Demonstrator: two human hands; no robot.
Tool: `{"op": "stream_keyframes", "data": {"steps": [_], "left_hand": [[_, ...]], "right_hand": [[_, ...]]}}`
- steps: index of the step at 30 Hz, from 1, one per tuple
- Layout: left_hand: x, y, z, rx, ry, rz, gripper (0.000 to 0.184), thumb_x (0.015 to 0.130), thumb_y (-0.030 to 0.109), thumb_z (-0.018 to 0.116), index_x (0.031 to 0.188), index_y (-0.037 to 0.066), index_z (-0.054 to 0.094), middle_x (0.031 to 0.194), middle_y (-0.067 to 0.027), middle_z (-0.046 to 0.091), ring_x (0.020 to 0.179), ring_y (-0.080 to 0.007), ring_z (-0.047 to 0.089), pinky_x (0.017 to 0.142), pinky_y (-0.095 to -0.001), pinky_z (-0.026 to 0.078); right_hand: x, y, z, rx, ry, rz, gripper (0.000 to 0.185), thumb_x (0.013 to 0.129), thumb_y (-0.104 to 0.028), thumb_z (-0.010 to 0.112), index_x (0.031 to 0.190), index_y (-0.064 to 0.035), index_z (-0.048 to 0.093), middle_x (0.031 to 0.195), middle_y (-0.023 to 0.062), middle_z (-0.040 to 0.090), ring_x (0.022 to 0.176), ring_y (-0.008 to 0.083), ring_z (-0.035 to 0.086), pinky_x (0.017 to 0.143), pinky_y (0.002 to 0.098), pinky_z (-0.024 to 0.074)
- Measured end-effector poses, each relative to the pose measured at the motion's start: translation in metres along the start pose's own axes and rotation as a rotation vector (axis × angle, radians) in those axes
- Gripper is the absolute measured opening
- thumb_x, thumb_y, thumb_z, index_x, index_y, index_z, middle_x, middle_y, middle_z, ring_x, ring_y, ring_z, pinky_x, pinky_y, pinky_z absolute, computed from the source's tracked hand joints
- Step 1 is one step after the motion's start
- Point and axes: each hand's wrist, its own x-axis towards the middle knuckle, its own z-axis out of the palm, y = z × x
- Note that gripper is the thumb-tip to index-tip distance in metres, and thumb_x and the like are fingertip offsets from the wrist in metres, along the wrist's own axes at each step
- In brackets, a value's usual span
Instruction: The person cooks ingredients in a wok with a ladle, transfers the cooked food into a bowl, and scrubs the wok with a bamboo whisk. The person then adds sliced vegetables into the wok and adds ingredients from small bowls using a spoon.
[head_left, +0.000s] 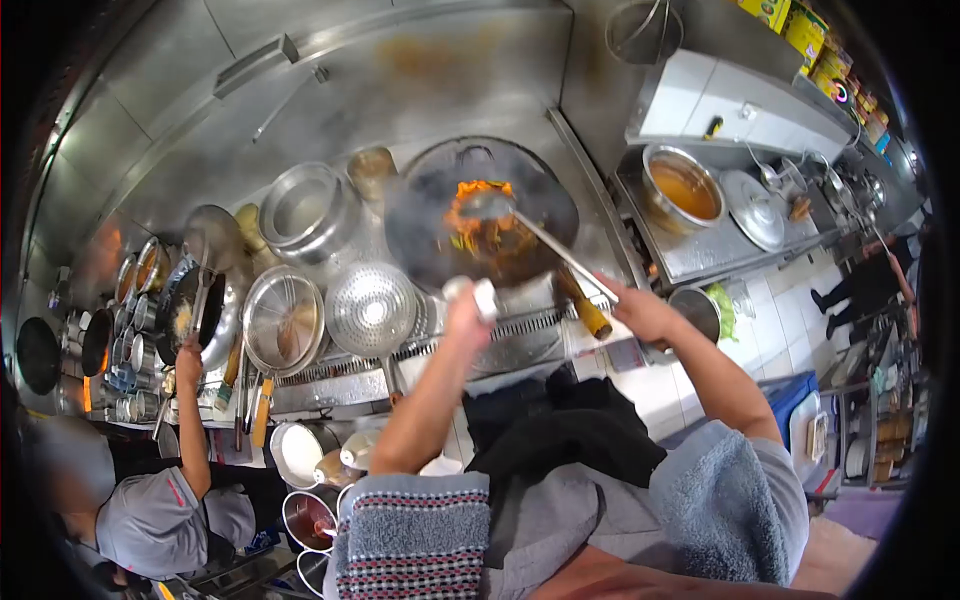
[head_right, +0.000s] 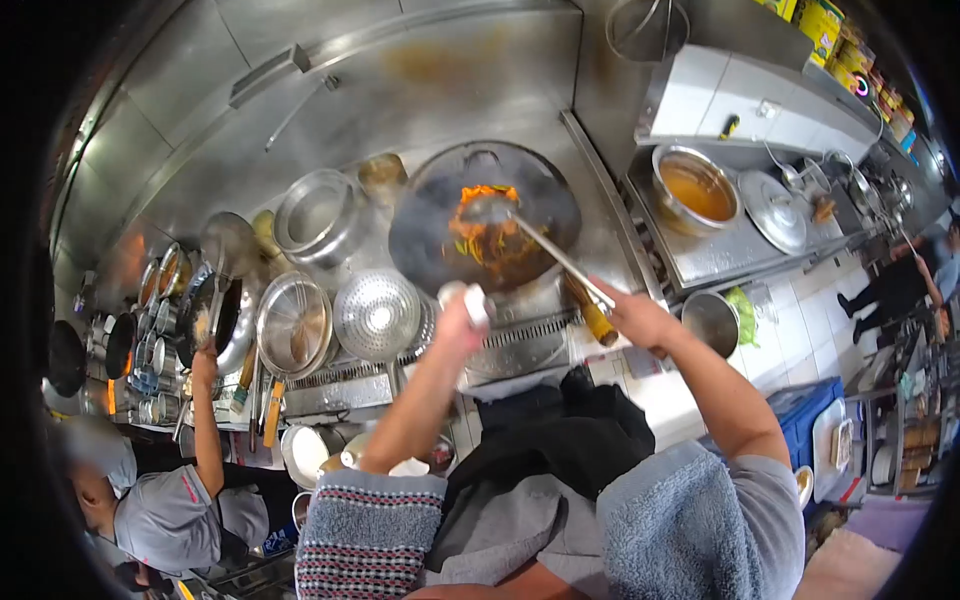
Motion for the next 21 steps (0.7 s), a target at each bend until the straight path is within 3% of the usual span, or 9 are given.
{"op": "stream_keyframes", "data": {"steps": [1,4,8,10,13,15,18,19,21], "left_hand": [[-0.022,0.035,0.051,0.103,0.256,-0.069,0.014,0.098,0.026,0.047,0.101,0.013,0.051,0.078,-0.0078,0.059,0.058,-0.0172,0.061,0.039,-0.0272,0.043],[-0.037,0.062,0.079,0.163,0.292,-0.116,0.026,0.1,0.037,0.042,0.102,0.013,0.052,0.076,-0.0057,0.057,0.057,-0.0146,0.055,0.036,-0.0201,0.031],[-0.057,0.07,0.091,0.24,0.166,-0.079,0.02,0.097,0.028,0.047,0.104,0.01,0.053,0.079,-0.0067,0.059,0.064,-0.016,0.059,0.041,-0.025,0.038],[-0.078,0.038,0.096,0.397,0.26,0.2,0.018,0.091,0.016,0.052,0.106,0.006,0.052,0.083,-0.0079,0.06,0.068,-0.0182,0.062,0.048,-0.0315,0.048],[-0.068,-0.013,0.074,0.547,0.216,0.466,0.032,0.083,0.005,0.054,0.114,0.0,0.047,0.095,-0.01,0.058,0.077,-0.0212,0.062,0.063,-0.0373,0.053],[-0.062,-0.011,0.076,0.58,0.167,0.44,0.03,0.084,0.006,0.054,0.113,0.0,0.047,0.093,-0.0097,0.058,0.076,-0.0209,0.062,0.06,-0.0369,0.052],[-0.06,0.034,0.088,0.572,0.143,0.041,0.011,0.091,0.018,0.051,0.097,0.009,0.052,0.073,-0.0038,0.06,0.057,-0.0169,0.06,0.037,-0.0282,0.035],[-0.067,0.026,0.085,0.517,0.192,-0.017,0.012,0.093,0.021,0.049,0.096,0.01,0.053,0.073,-0.003,0.059,0.056,-0.0169,0.059,0.036,-0.0269,0.033],[-0.086,0.015,0.079,0.353,0.252,-0.101,0.013,0.095,0.024,0.047,0.095,0.013,0.053,0.072,-0.0016,0.058,0.054,-0.0166,0.059,0.035,-0.0255,0.032]], "right_hand": [[-0.01,-0.013,-0.007,0.091,0.015,-0.009,0.074,0.089,-0.014,0.05,0.153,-0.029,0.017,0.085,0.0267,0.065,0.078,0.042,0.063,0.077,0.0482,0.0493],[-0.025,-0.048,-0.036,0.14,0.134,0.019,0.073,0.089,-0.011,0.051,0.153,-0.0249,0.017,0.084,0.0275,0.064,0.079,0.0419,0.063,0.079,0.0479,0.0487],[-0.04,-0.081,-0.059,0.136,0.357,0.103,0.074,0.09,-0.007,0.049,0.153,-0.0243,0.014,0.09,0.0305,0.064,0.088,0.0449,0.062,0.082,0.0513,0.0461],[-0.032,-0.091,-0.059,0.088,0.374,0.145,0.076,0.09,-0.006,0.047,0.153,-0.0225,0.009,0.091,0.0323,0.063,0.089,0.0454,0.062,0.082,0.0527,0.0455],[0.008,-0.056,-0.006,0.045,0.344,0.189,0.086,0.087,-0.004,0.051,0.154,-0.0201,0.0,0.077,0.0252,0.063,0.063,0.0399,0.061,0.068,0.0486,0.0496],[0.002,-0.085,0.004,1.075,0.028,0.155,0.079,0.092,-0.008,0.051,0.155,-0.0237,0.006,0.061,-0.0004,0.043,0.05,0.0114,0.046,0.043,0.0277,0.0391],[0.011,-0.098,0.033,2.178,-0.247,0.121,0.028,0.096,-0.011,0.049,0.124,-0.009,0.048,0.07,0.0006,0.045,0.048,0.0084,0.045,0.043,0.0223,0.0386],[0.017,-0.095,0.039,2.459,-0.413,0.191,0.012,0.097,-0.013,0.048,0.108,-0.0063,0.047,0.07,0.0005,0.045,0.049,0.0079,0.046,0.044,0.0216,0.0395],[0.018,-0.115,0.035,2.714,-0.531,0.246,0.021,0.097,-0.013,0.048,0.079,-0.0044,0.042,0.071,0.001,0.046,0.052,0.0058,0.05,0.048,0.0212,0.0421]]}}
